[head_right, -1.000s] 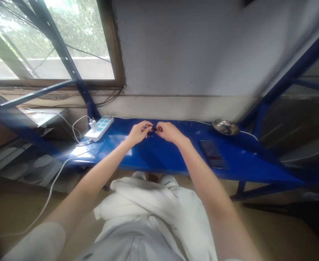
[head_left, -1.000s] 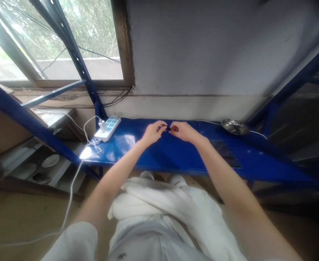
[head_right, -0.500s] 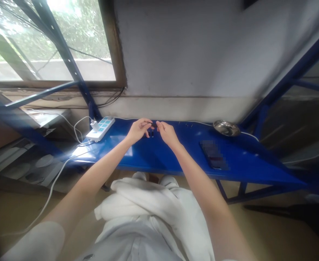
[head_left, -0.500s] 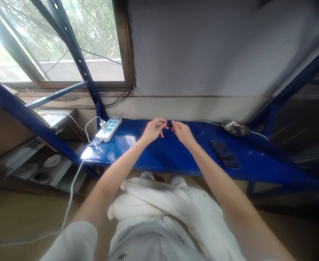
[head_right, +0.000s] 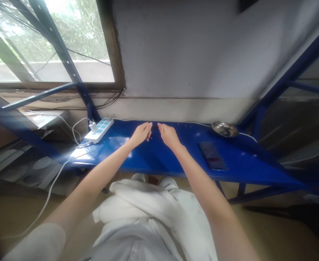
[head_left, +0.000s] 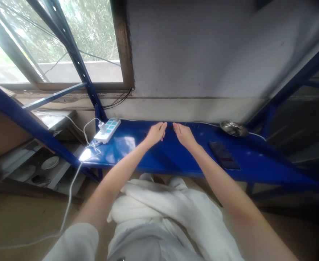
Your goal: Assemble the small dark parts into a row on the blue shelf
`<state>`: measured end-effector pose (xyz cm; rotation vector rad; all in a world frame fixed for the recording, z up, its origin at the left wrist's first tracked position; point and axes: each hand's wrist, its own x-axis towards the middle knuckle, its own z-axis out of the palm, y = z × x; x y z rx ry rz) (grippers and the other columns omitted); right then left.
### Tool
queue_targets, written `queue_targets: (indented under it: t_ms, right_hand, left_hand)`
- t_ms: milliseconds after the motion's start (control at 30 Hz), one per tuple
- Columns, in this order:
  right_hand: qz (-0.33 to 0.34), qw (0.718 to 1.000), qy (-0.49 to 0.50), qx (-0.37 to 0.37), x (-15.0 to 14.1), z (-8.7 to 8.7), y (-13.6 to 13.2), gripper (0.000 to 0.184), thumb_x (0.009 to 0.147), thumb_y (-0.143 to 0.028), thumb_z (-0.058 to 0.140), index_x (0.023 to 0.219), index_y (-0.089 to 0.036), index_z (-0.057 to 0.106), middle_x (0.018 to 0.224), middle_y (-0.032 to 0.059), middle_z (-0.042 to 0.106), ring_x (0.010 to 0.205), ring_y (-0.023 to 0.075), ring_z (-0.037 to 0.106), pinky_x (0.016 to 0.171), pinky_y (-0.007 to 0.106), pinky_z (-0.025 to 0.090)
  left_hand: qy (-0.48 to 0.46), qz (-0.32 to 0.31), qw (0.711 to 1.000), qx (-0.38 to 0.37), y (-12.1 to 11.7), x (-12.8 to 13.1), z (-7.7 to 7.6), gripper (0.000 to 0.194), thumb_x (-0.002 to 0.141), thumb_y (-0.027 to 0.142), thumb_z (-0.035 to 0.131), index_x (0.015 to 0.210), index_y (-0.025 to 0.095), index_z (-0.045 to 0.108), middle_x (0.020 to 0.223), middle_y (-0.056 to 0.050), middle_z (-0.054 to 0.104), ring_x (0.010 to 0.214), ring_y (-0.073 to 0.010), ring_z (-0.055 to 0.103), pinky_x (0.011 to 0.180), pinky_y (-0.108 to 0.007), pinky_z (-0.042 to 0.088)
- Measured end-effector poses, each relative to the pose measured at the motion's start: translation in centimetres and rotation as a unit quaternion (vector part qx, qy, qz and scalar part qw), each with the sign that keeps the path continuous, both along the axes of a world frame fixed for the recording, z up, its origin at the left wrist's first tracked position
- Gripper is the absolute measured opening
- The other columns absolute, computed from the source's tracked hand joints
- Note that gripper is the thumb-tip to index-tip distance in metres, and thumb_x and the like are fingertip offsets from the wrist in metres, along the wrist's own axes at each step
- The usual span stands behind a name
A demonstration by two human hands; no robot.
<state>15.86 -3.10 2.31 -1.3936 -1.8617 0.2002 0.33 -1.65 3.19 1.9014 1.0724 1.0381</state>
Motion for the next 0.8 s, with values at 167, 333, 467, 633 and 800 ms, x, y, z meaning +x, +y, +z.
queue_targets:
  t_ms: [167, 333, 467, 633, 800]
  right_hand:
    - [0.013, 1.000, -0.018, 0.009, 0.5, -0.5, 0.1, 0.046, 0.089, -0.052, 0.022, 0.060, -0.021, 0.040, 0.057, 0.0015, 0.049, 0.053, 0.0133, 0.044, 0.057, 0.026, 0.032]
    - [0.057, 0.998, -0.010, -0.008, 1.2, -1.0, 0.0, 0.037, 0.089, -0.047, 0.032, 0.070, -0.020, 0.048, 0.064, 0.0015, 0.054, 0.056, 0.0127, 0.045, 0.057, 0.026, 0.034]
    - [0.075, 0.997, -0.007, -0.012, 1.6, -1.3, -0.1, 0.030, 0.085, -0.046, 0.043, 0.076, -0.020, 0.053, 0.069, 0.0020, 0.056, 0.058, 0.0132, 0.046, 0.057, 0.026, 0.036]
    - [0.065, 0.997, -0.025, 0.027, 2.2, -1.8, 0.4, 0.024, 0.082, -0.042, 0.049, 0.078, -0.020, 0.057, 0.078, 0.0050, 0.057, 0.067, 0.0159, 0.049, 0.065, 0.030, 0.040]
    - [0.034, 0.999, -0.006, -0.002, 3.2, -2.5, 0.6, 0.024, 0.083, -0.039, 0.048, 0.075, -0.019, 0.058, 0.077, 0.0055, 0.055, 0.066, 0.0159, 0.049, 0.064, 0.030, 0.040]
  left_hand:
    - [-0.051, -0.003, 0.993, -0.107, 0.6, 0.1, -0.2, 0.039, 0.086, 0.045, 0.040, 0.058, 0.018, 0.041, 0.038, 0.005, 0.044, 0.033, -0.0067, 0.043, 0.047, -0.020, 0.037]
    - [-0.068, -0.017, 0.985, -0.156, 0.8, -0.3, -0.5, 0.039, 0.084, 0.044, 0.045, 0.056, 0.017, 0.042, 0.036, 0.004, 0.045, 0.033, -0.0074, 0.045, 0.043, -0.020, 0.033]
    - [-0.064, -0.010, 0.988, -0.141, 0.9, -0.4, -0.8, 0.036, 0.083, 0.045, 0.047, 0.064, 0.015, 0.050, 0.046, 0.000, 0.054, 0.035, -0.0074, 0.047, 0.040, -0.019, 0.032]
    - [-0.089, 0.016, 0.991, -0.094, 1.4, -0.4, -1.1, 0.029, 0.082, 0.043, 0.050, 0.074, 0.015, 0.054, 0.061, -0.001, 0.062, 0.036, -0.0051, 0.047, 0.041, -0.018, 0.034]
    - [-0.102, 0.051, 0.991, -0.072, 1.6, -0.9, -1.8, 0.030, 0.079, 0.043, 0.054, 0.073, 0.014, 0.055, 0.063, -0.002, 0.063, 0.038, -0.0049, 0.047, 0.042, -0.018, 0.036]
